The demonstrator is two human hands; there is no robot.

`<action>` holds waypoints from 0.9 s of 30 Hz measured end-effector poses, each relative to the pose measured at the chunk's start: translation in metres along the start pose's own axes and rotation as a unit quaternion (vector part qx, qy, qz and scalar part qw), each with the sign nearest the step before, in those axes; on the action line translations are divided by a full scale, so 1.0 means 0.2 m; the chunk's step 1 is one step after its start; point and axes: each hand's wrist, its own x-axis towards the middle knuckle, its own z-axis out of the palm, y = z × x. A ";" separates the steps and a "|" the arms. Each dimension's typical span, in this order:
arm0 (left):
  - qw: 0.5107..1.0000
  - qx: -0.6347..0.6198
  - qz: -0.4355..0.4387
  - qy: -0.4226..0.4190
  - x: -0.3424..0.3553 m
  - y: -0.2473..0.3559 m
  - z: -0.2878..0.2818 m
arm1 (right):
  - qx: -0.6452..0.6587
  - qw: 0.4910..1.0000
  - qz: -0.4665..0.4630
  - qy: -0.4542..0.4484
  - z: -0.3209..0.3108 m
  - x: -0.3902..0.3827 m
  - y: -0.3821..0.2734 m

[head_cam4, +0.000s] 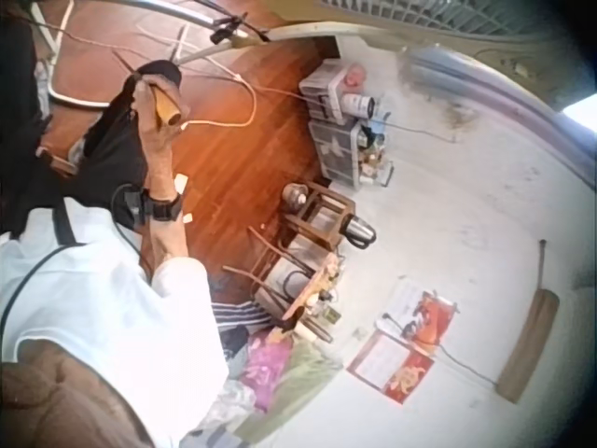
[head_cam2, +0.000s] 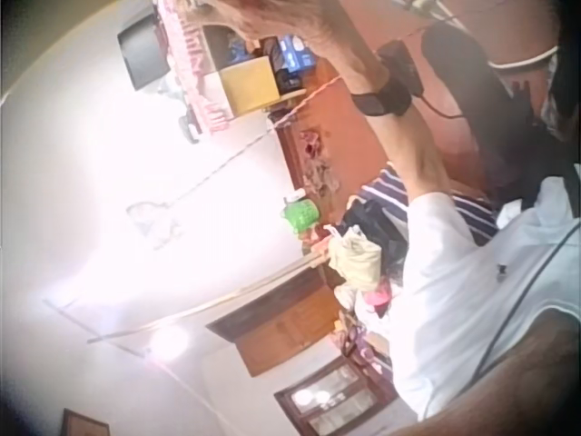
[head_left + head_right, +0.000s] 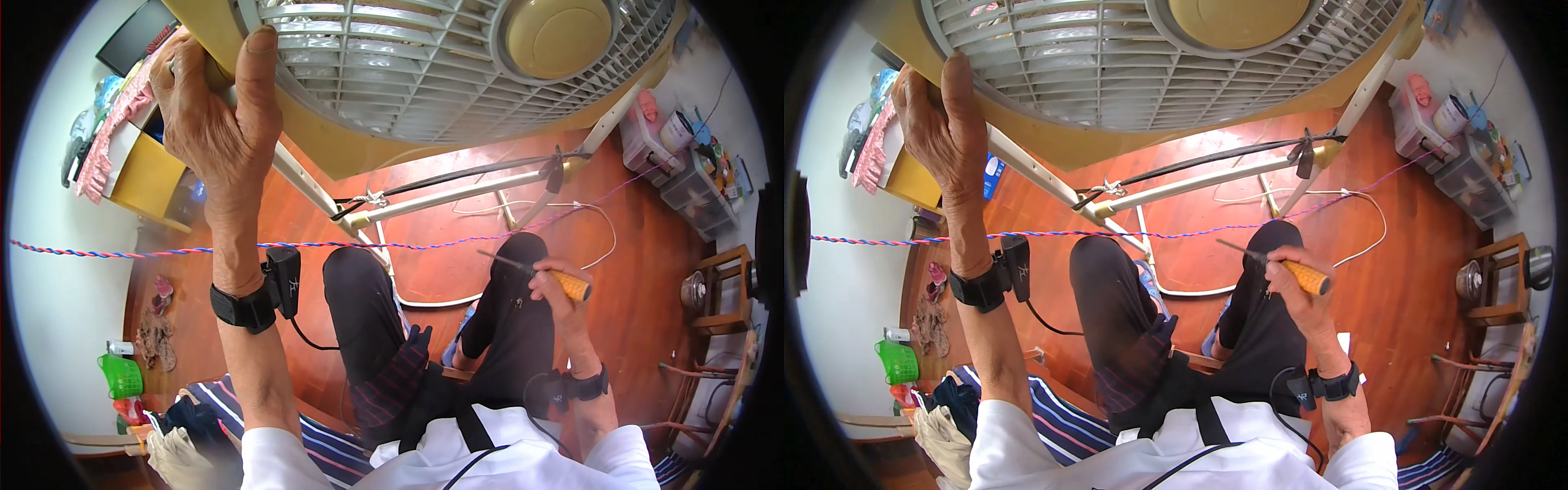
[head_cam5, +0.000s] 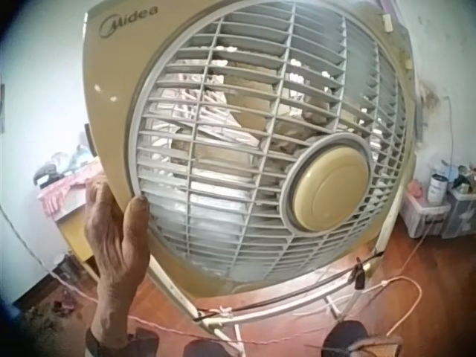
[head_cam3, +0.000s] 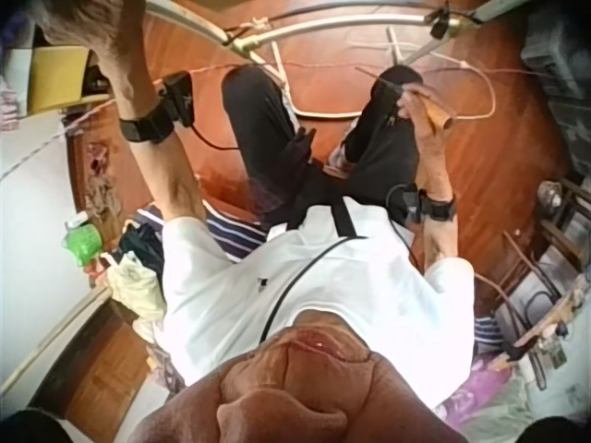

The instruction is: Repairing or disassembling a floor fan using a screwdriver.

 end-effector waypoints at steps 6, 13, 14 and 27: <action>1.000 0.016 -0.004 -0.009 0.01 0.00 -0.01 | 0.138 0.985 -0.081 0.062 -0.01 0.09 -0.13; 1.000 0.013 0.014 0.018 0.02 -0.03 0.00 | 0.196 0.972 -0.103 0.079 0.02 0.14 -0.19; 1.000 0.008 0.012 0.018 0.02 -0.03 0.00 | 0.198 0.972 -0.097 0.077 0.01 0.14 -0.19; 0.999 0.020 0.017 -0.018 0.01 -0.04 -0.01 | 0.227 0.964 -0.096 0.099 0.13 0.24 -0.23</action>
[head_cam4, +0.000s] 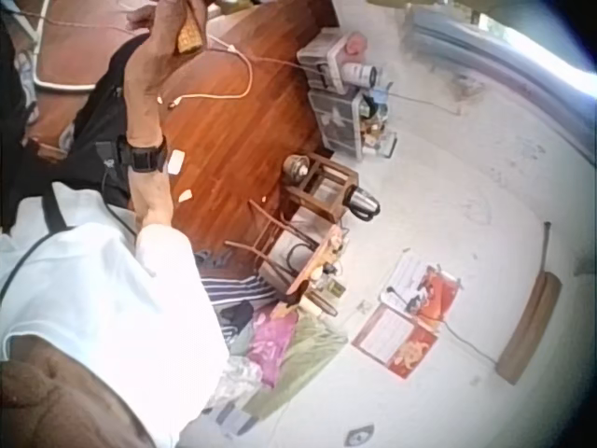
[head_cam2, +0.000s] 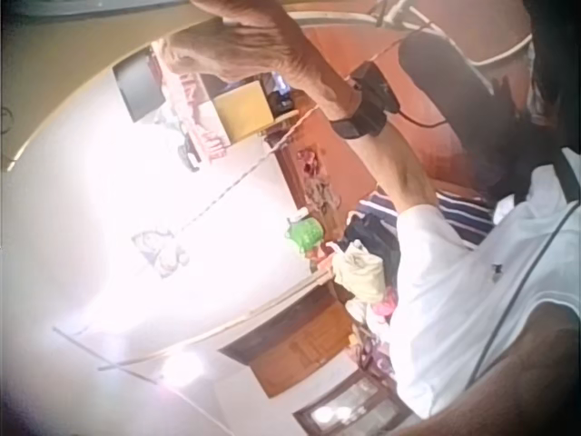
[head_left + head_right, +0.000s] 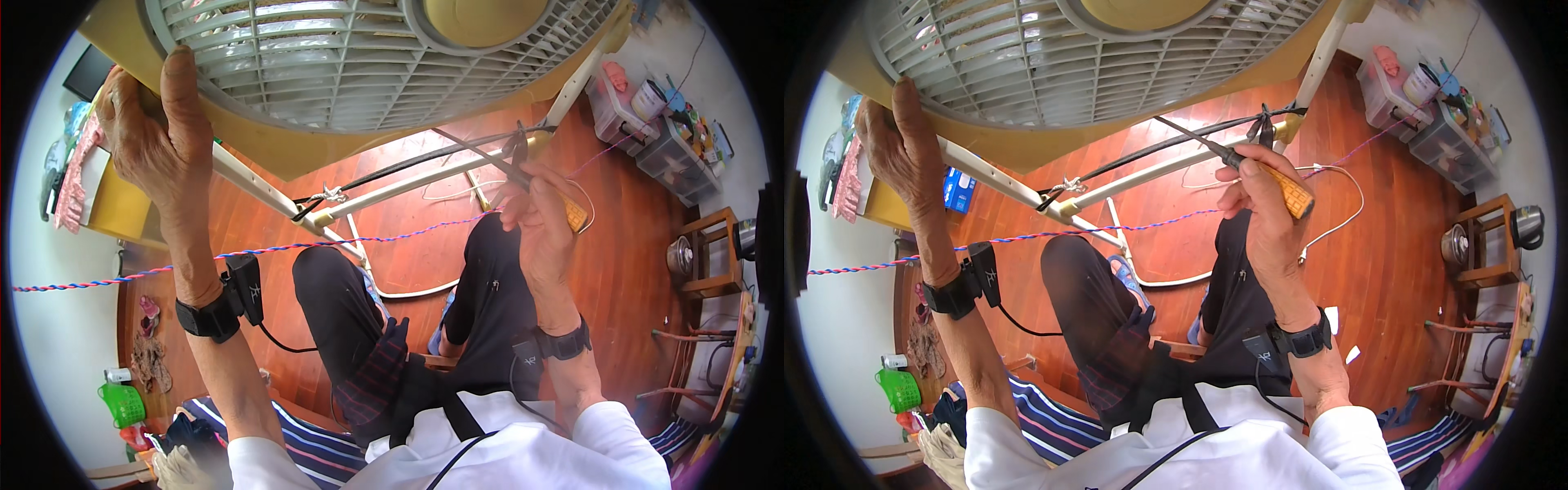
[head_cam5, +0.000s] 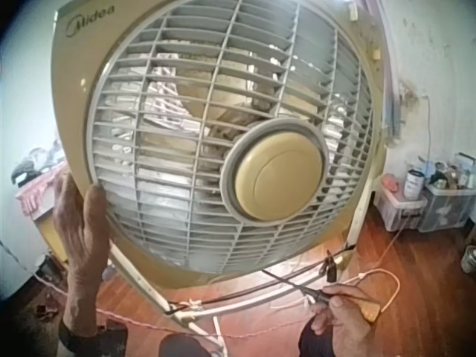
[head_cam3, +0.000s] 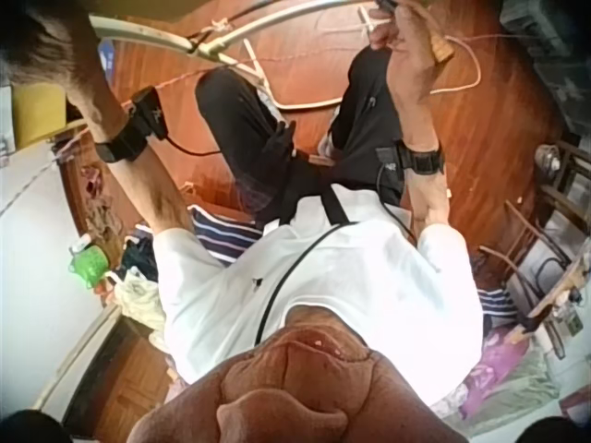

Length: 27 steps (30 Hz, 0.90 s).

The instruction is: Repairing or disassembling a floor fan using a screwdriver.

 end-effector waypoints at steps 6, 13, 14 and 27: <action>1.000 -0.002 -0.002 0.006 0.00 0.01 0.00 | -0.002 1.000 0.005 -0.005 0.05 0.00 0.03; 1.000 -0.006 -0.014 0.004 -0.01 -0.01 0.00 | 0.036 0.999 -0.014 0.005 0.04 0.00 0.01; 1.000 0.009 -0.008 0.003 -0.01 -0.02 0.00 | 0.044 0.999 -0.022 0.002 0.03 0.00 0.00; 0.999 0.012 -0.035 0.004 -0.01 -0.01 0.01 | 0.040 0.998 -0.016 0.053 0.01 0.03 0.03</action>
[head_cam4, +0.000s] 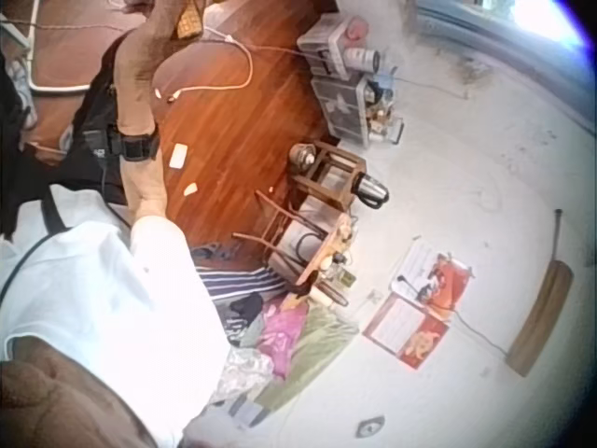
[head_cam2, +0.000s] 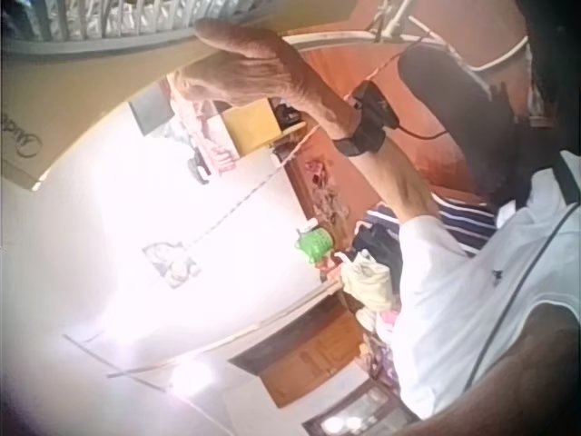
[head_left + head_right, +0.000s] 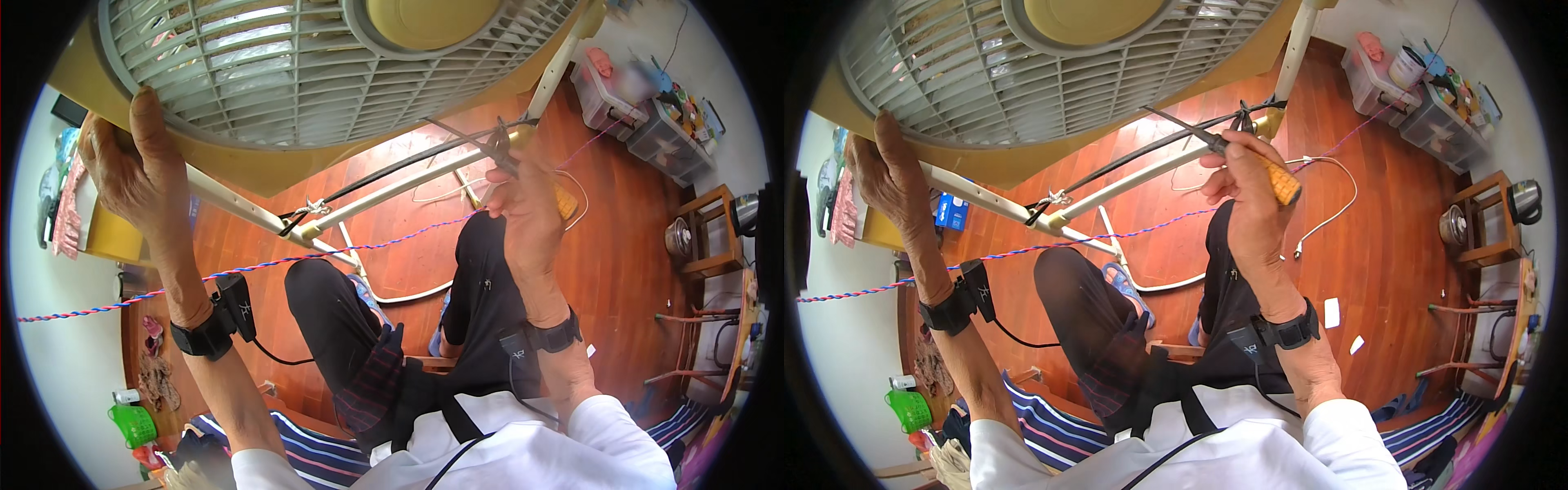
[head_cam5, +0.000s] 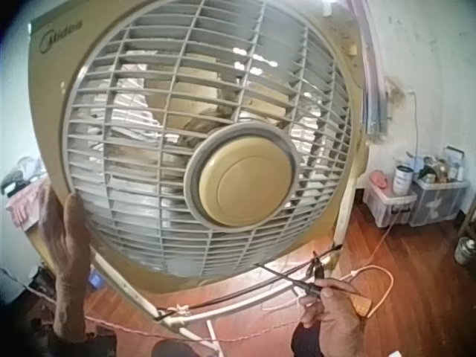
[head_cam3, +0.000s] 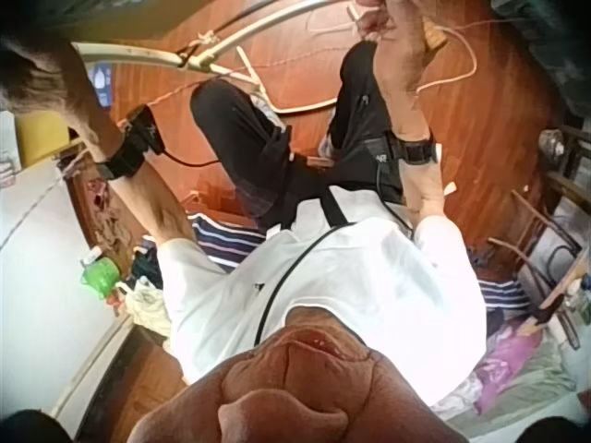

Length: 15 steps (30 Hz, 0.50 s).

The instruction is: Repairing or disassembling a floor fan using a screwdriver.

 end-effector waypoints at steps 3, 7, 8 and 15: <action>1.000 0.021 0.005 -0.009 0.01 0.01 -0.01 | 0.019 1.000 0.022 0.009 0.00 0.00 -0.01; 1.000 0.007 -0.010 0.007 0.00 0.00 0.00 | -0.020 0.998 0.007 -0.054 0.07 -0.05 -0.01; 1.000 0.015 -0.006 0.009 0.00 0.00 0.00 | -0.019 0.998 0.007 -0.054 0.06 -0.04 -0.01; 1.000 0.013 0.014 0.010 0.01 0.02 0.00 | 0.030 0.999 0.023 0.009 -0.01 0.00 -0.01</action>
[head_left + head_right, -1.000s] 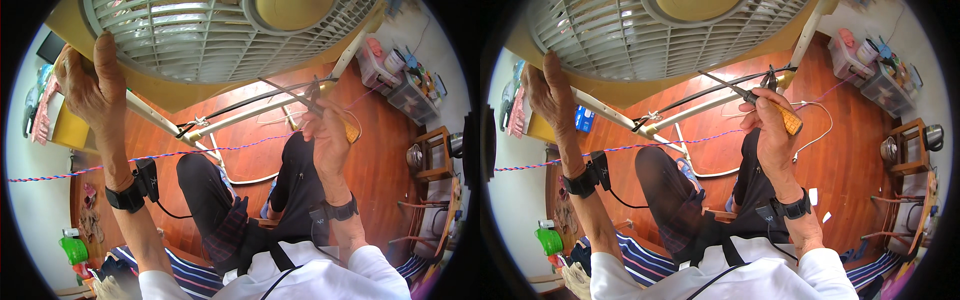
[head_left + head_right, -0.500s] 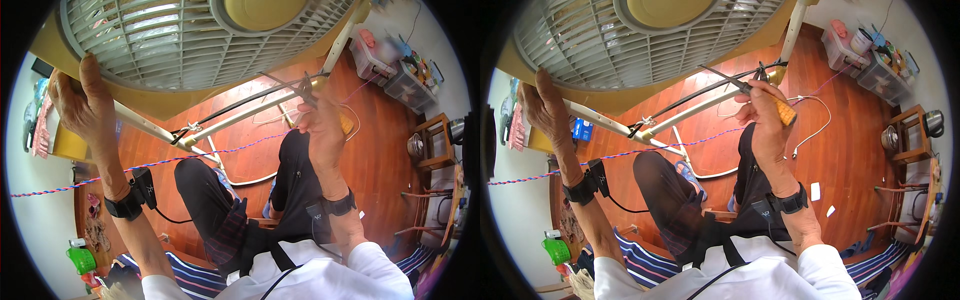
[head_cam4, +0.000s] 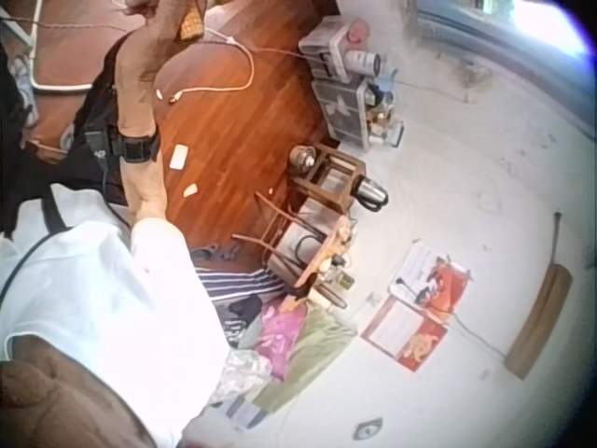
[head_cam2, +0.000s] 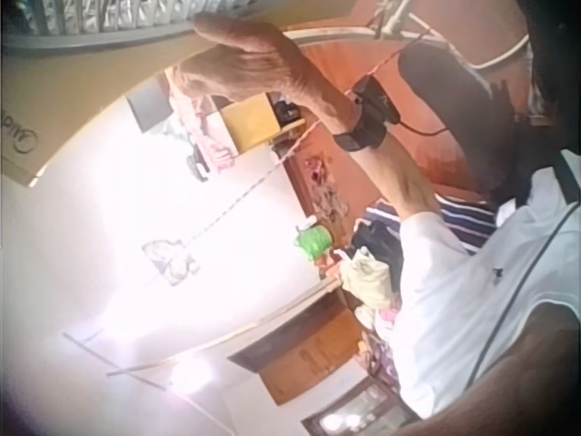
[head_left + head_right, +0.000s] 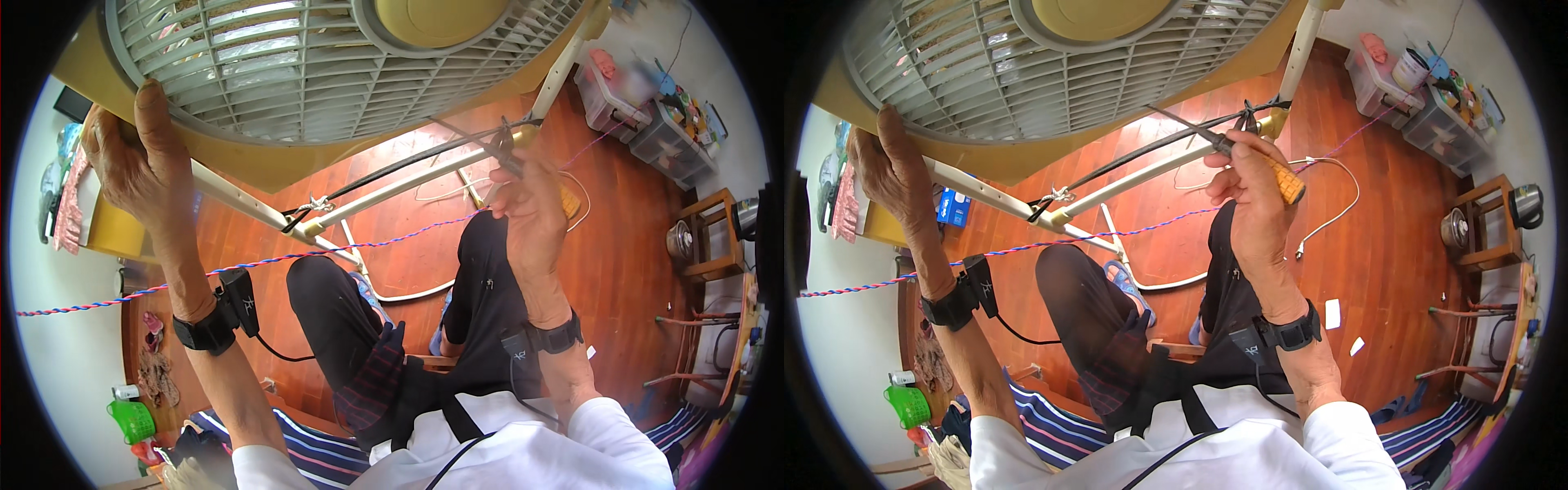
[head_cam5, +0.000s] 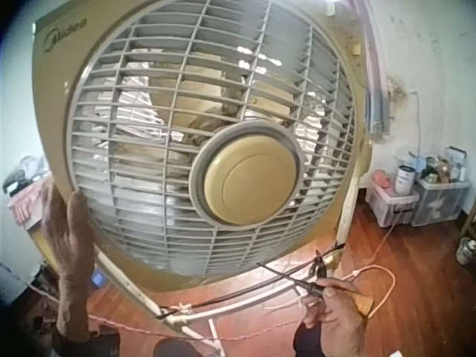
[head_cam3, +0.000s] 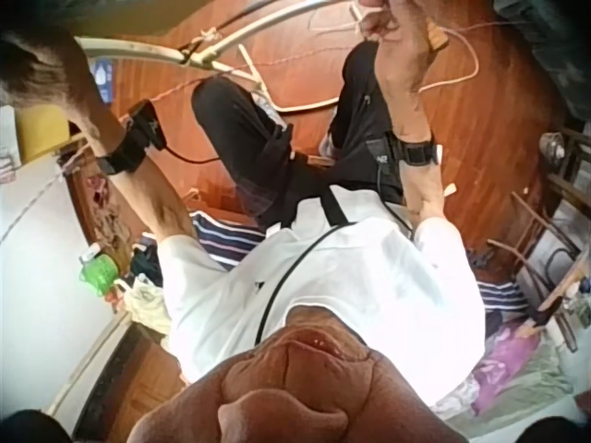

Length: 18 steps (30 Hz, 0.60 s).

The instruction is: Repairing or disassembling a floor fan using a screwdriver.

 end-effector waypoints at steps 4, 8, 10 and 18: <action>1.000 -0.011 -0.013 -0.007 -0.01 -0.02 -0.01 | -0.002 0.999 0.008 -0.044 0.03 -0.03 0.02; 0.999 -0.023 -0.033 -0.002 -0.01 0.00 0.00 | 0.021 0.999 -0.022 -0.024 -0.01 -0.02 -0.03; 0.999 -0.009 -0.032 -0.005 0.00 0.00 0.00 | 0.024 0.999 -0.024 -0.020 0.01 -0.02 -0.04; 1.000 0.005 -0.024 0.005 -0.01 -0.01 0.00 | 0.037 0.998 -0.002 -0.045 0.05 -0.04 -0.01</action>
